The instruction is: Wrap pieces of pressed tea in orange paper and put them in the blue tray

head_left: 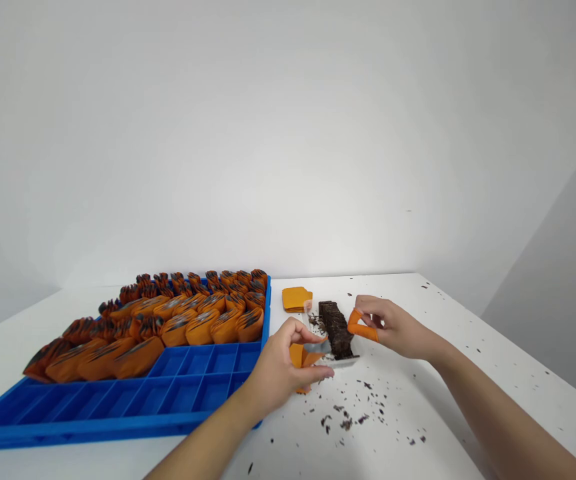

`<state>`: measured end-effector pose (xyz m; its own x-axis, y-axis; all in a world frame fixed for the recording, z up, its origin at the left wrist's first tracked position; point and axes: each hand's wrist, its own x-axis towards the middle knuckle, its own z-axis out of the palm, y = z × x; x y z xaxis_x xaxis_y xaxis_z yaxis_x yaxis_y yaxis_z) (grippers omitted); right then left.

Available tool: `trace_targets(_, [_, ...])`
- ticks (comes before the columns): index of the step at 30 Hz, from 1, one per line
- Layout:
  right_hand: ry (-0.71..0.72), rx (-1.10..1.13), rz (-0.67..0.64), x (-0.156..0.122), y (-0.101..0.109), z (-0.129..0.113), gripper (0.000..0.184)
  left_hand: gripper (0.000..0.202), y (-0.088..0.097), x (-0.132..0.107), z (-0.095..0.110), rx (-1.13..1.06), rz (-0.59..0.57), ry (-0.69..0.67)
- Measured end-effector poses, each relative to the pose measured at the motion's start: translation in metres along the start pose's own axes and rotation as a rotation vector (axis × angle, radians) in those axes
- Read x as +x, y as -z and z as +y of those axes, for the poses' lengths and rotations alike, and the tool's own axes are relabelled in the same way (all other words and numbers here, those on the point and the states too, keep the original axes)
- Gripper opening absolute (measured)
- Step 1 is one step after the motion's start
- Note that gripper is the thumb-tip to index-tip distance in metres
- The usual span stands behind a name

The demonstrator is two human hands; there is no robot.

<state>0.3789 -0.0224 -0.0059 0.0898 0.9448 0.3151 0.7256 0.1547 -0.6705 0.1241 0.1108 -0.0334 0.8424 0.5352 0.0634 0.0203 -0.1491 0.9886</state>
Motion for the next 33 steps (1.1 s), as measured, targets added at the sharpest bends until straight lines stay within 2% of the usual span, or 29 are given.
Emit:
trace_targets(6, [0.178, 0.21, 0.3, -0.004, -0.014, -0.02, 0.042, 0.054, 0.001, 0.001, -0.004, 0.072, 0.034, -0.091])
trace_targets(9, [0.201, 0.288, 0.363, -0.006, -0.028, -0.027, 0.041, 0.057, 0.001, 0.001, -0.008, 0.059, 0.046, -0.108])
trace_targets(16, [0.246, 0.276, 0.27, -0.006, -0.041, -0.028, 0.035, 0.061, 0.0, 0.001, -0.011, 0.006, 0.027, -0.098])
trace_targets(26, [0.307, 0.2, 0.273, -0.003, -0.044, -0.028, 0.037, 0.064, 0.0, 0.001, -0.011, 0.014, 0.001, -0.106])
trace_targets(33, [0.316, 0.124, 0.275, -0.004, -0.037, -0.03, 0.037, 0.062, 0.001, 0.001, -0.011, -0.011, -0.049, -0.101])
